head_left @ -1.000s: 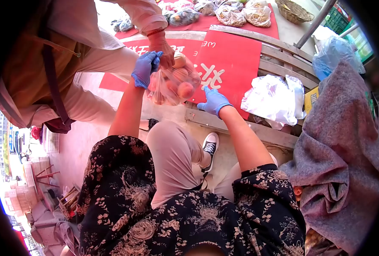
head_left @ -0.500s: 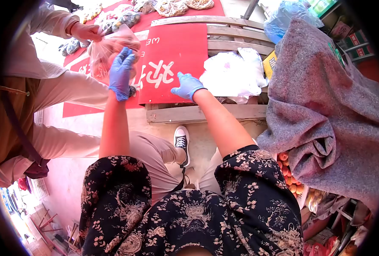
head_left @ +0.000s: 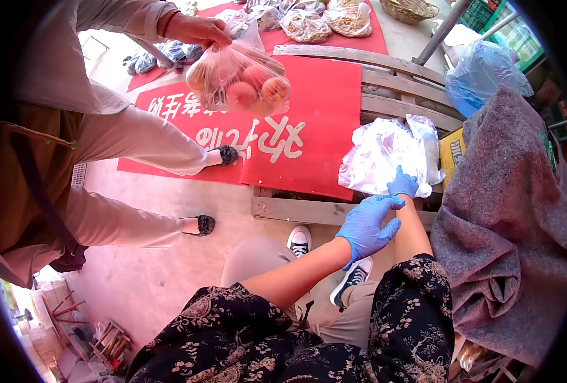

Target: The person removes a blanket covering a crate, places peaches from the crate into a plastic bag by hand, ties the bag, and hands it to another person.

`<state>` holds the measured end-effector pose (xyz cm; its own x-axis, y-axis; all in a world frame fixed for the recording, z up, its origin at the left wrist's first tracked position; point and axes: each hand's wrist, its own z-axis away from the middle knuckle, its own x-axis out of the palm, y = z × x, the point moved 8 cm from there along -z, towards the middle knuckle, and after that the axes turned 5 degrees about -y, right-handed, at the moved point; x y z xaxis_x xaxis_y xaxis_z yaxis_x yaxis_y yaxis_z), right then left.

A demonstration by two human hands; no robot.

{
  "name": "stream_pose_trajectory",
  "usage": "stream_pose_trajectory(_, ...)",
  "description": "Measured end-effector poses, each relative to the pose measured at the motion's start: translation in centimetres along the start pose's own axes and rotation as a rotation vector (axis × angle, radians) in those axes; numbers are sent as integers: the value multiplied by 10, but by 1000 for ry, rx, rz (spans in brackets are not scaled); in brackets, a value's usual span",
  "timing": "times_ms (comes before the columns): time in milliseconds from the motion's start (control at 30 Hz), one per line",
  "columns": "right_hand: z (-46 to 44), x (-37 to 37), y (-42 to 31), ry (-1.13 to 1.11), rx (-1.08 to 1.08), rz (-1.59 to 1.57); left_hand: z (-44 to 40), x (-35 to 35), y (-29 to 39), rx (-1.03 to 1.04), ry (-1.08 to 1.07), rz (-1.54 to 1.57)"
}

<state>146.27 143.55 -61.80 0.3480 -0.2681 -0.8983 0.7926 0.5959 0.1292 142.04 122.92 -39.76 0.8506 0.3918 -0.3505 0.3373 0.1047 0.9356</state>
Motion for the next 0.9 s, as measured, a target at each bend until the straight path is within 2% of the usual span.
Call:
stream_pose_trajectory(33,-8,14,2,-58,-24,10,-2,5,-3,-37,-21,34)
stream_pose_trajectory(133,-15,29,14,86,6,-112,-4,21,4,-17,-51,67)
stream_pose_trajectory(167,-10,24,15,237,-13,-126,-2,25,9,-2,-55,90)
stream_pose_trajectory(267,12,-4,32,308,23,-472,1,39,23,-13,-115,153)
stream_pose_trajectory(333,21,-17,45,346,-5,-759,5,48,35,31,-108,150)
stream_pose_trajectory(400,40,-40,59,404,57,-929,11,54,47,86,-106,120)
stream_pose_trajectory(467,60,-68,75,640,-90,-1226,16,60,59,147,-106,79)
stream_pose_trajectory(500,62,-74,84,556,-50,-1216,19,59,62,143,-90,83)
stream_pose_trajectory(600,74,-96,105,528,-158,-1673,26,52,65,142,-15,61)
stream_pose_trajectory(667,107,-126,98,433,-110,-1978,28,51,47,151,51,-5)
stream_pose_trajectory(700,121,-134,96,379,-84,-2130,28,51,37,48,8,54)
stream_pose_trajectory(767,135,-146,95,302,-280,-2312,28,51,16,-141,-27,238)
stream_pose_trajectory(867,175,-169,79,223,-501,-2511,31,29,12,-159,84,177)
stream_pose_trajectory(900,188,-173,74,214,-555,-2545,31,21,17,-155,52,98)
